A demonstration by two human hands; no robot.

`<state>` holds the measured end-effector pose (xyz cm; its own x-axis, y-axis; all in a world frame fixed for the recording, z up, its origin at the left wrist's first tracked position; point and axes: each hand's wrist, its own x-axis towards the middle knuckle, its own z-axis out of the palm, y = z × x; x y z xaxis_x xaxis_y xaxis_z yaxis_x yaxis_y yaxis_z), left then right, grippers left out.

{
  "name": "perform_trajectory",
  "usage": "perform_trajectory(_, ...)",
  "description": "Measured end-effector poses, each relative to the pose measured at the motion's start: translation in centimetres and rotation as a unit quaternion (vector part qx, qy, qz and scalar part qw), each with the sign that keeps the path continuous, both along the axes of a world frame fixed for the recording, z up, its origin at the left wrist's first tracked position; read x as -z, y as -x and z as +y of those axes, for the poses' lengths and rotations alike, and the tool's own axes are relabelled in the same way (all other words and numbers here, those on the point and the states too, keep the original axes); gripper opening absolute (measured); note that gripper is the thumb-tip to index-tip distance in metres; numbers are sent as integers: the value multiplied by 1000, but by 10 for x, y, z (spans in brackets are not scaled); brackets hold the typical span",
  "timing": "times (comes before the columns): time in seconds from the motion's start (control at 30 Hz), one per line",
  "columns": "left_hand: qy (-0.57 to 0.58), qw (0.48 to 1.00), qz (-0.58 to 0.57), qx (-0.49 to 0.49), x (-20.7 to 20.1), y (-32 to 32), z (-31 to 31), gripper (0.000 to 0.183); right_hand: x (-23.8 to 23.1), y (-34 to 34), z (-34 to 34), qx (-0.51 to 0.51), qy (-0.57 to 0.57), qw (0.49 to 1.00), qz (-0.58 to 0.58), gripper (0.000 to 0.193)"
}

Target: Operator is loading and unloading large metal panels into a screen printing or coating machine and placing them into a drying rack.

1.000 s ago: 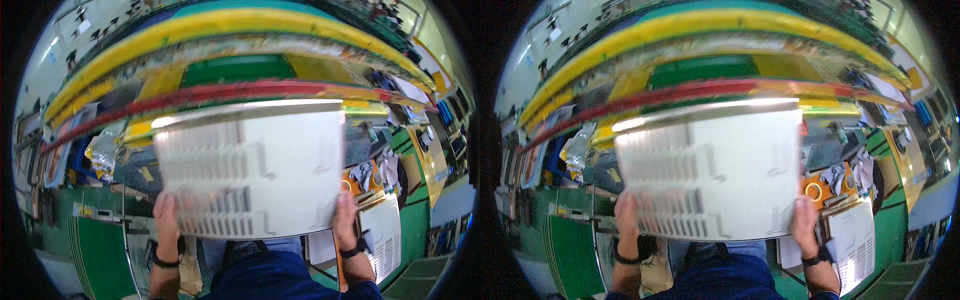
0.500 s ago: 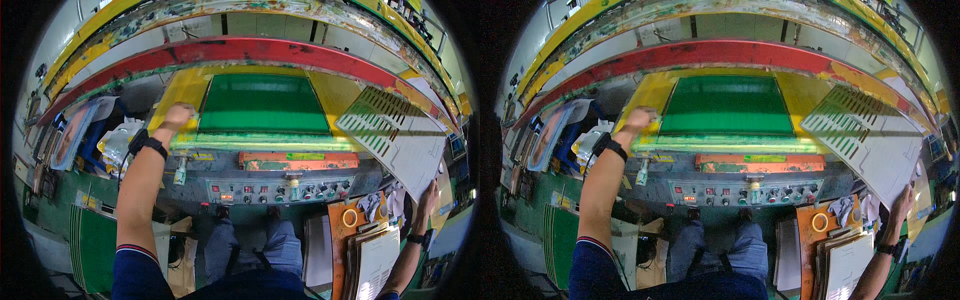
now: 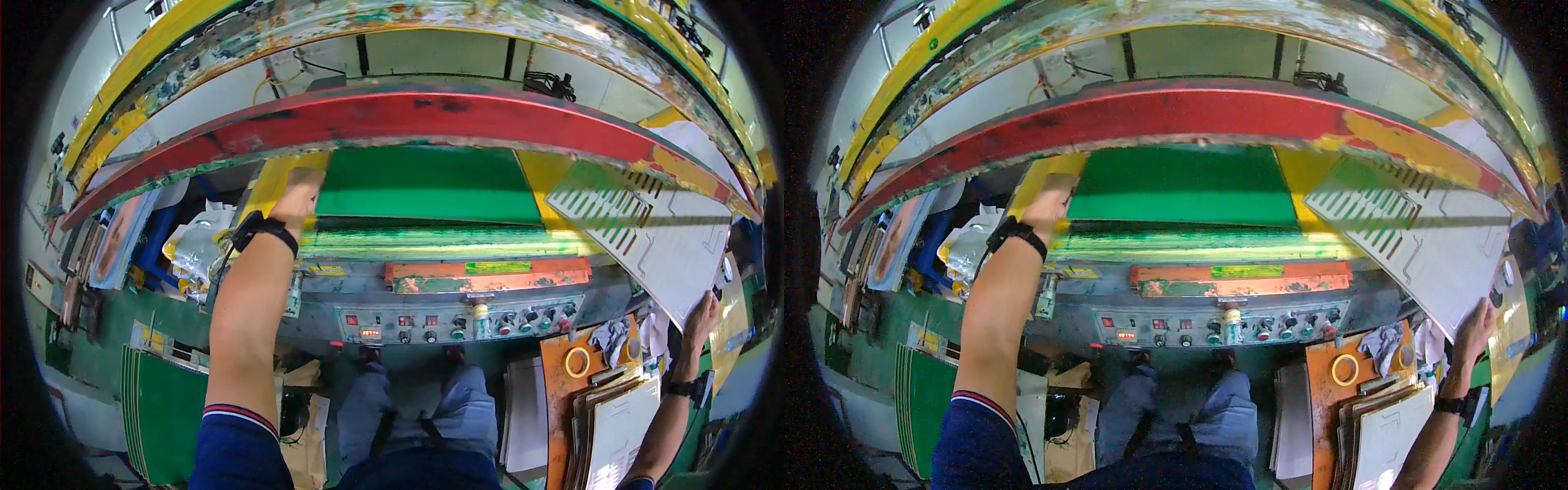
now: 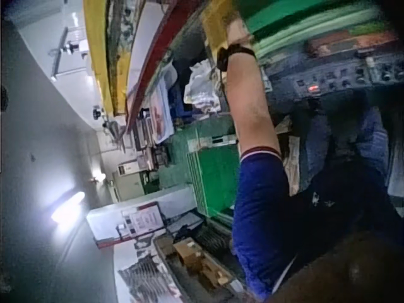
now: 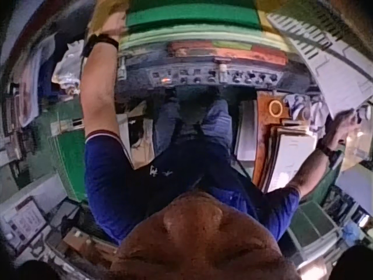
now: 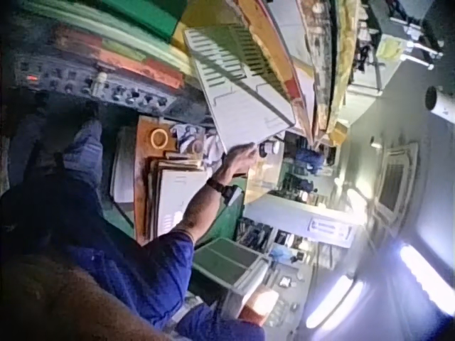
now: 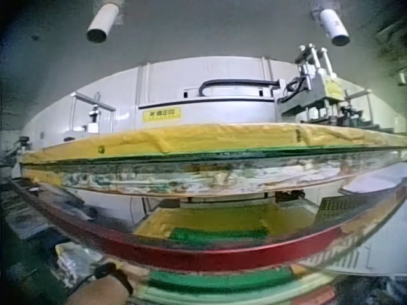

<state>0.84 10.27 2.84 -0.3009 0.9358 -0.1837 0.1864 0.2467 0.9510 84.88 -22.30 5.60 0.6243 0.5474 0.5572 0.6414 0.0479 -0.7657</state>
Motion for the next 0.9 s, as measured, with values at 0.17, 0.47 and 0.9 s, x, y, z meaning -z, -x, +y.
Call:
perform_trajectory(0.17, -312, 938, 150, -30, 64, 88, -30, 18, 4, 31, -7, -99, -70, 984, 130, 39)
perform_trajectory(0.47, -347, 908, -1, -233, 27, 199, -294, 21, 13, 165, 88, -132, 7, 977, 165, 33)
perform_trajectory(0.9, -305, 884, 53, -350, 9, 300, -439, 24, 51, 339, 328, -293, 71, 953, -26, 35)
